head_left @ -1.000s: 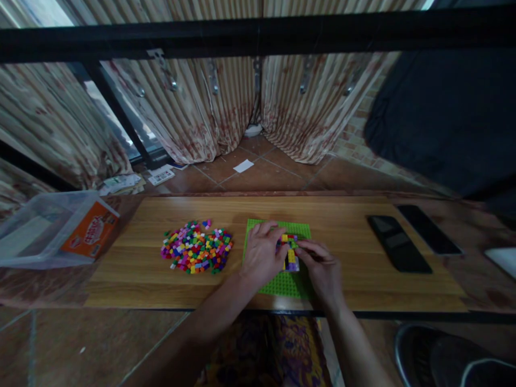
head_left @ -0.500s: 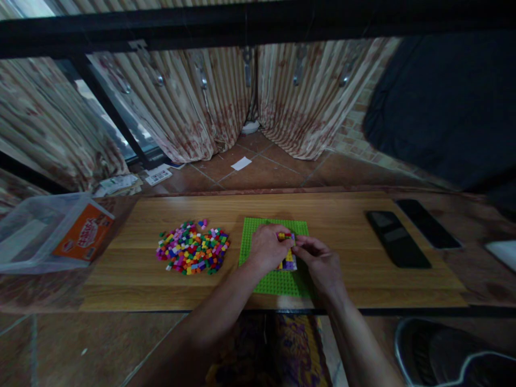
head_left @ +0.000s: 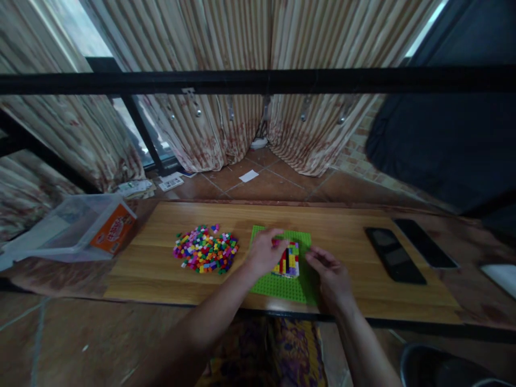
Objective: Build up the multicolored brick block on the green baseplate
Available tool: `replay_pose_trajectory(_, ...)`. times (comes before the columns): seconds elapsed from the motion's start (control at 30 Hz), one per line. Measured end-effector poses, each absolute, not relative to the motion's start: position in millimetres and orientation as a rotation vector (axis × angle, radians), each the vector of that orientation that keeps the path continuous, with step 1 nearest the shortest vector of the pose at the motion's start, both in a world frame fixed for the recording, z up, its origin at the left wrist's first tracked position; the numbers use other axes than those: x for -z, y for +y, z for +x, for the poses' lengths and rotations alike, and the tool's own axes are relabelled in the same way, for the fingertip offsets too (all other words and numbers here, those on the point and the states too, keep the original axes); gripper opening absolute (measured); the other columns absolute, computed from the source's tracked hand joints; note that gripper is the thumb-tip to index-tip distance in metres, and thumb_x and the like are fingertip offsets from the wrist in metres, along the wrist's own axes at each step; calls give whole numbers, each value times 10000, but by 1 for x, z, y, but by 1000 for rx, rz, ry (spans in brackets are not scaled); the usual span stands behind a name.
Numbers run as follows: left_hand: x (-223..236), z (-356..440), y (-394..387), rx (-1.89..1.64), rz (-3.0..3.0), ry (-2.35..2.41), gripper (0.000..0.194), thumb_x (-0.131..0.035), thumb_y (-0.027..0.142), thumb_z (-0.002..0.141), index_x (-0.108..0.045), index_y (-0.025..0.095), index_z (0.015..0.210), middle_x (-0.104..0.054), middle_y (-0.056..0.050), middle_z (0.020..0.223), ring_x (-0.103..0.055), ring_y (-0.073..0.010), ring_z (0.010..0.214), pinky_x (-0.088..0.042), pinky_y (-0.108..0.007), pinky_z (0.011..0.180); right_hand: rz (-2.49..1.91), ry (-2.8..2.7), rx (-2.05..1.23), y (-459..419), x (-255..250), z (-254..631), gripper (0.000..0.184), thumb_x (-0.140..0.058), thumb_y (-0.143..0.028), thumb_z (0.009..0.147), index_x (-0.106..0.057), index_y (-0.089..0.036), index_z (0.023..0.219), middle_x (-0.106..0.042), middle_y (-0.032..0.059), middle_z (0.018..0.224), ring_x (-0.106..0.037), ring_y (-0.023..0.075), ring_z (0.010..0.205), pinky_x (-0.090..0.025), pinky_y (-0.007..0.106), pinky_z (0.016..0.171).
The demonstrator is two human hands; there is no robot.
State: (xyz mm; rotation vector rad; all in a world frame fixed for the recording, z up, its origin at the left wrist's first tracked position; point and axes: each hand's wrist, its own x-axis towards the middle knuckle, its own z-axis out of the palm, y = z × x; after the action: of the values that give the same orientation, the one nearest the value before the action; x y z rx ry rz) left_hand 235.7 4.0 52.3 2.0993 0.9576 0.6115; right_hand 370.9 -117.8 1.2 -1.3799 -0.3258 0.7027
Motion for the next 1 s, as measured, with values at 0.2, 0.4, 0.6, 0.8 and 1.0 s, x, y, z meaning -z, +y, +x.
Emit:
replay_pose_trajectory(0.2,-40,150,5,-845,2040,1120,228,-523,245,878,-670,190,1043,-708,-66,1068,-642,-198,1034,-488,-364,966,-1581,-304,-474,-144,-21,370,411,-831,-451,558,-735,-189,861,-746,59,869,-682,208,847,-533,345,803)
replay_pose_trajectory(0.4,-24,82,-12,-910,2016,1251,201,-538,260,877,-667,211,1024,-717,-52,1033,-661,-186,978,-523,-351,919,-1783,-409,-541,-160,-39,336,460,-769,-529,611,-743,-187,917,-756,73,969,-688,261,952,-530,377,879)
replay_pose_trajectory(0.6,-13,58,-11,-942,2095,1306,163,-539,206,874,-674,209,967,-715,-48,974,-661,-178,931,-528,-318,874,-1854,-667,-574,-162,-23,300,429,-696,-563,684,-752,-210,922,-750,77,1028,-679,284,1004,-514,399,917)
replay_pose_trajectory(0.8,-5,63,-17,-856,2148,1309,151,-564,186,864,-668,209,971,-689,-50,970,-633,-187,935,-515,-329,856,-1726,-1204,-560,-137,-18,264,288,-563,-442,860,-732,-230,961,-732,70,1008,-684,220,932,-537,338,816)
replay_pose_trajectory(1.0,1,72,-23,-797,2247,1247,213,-670,188,793,-651,213,1003,-662,-43,943,-604,-199,912,-503,-335,822,-1681,-1475,-458,-79,-14,245,245,-498,-298,895,-704,-214,997,-707,74,980,-666,207,907,-517,349,831)
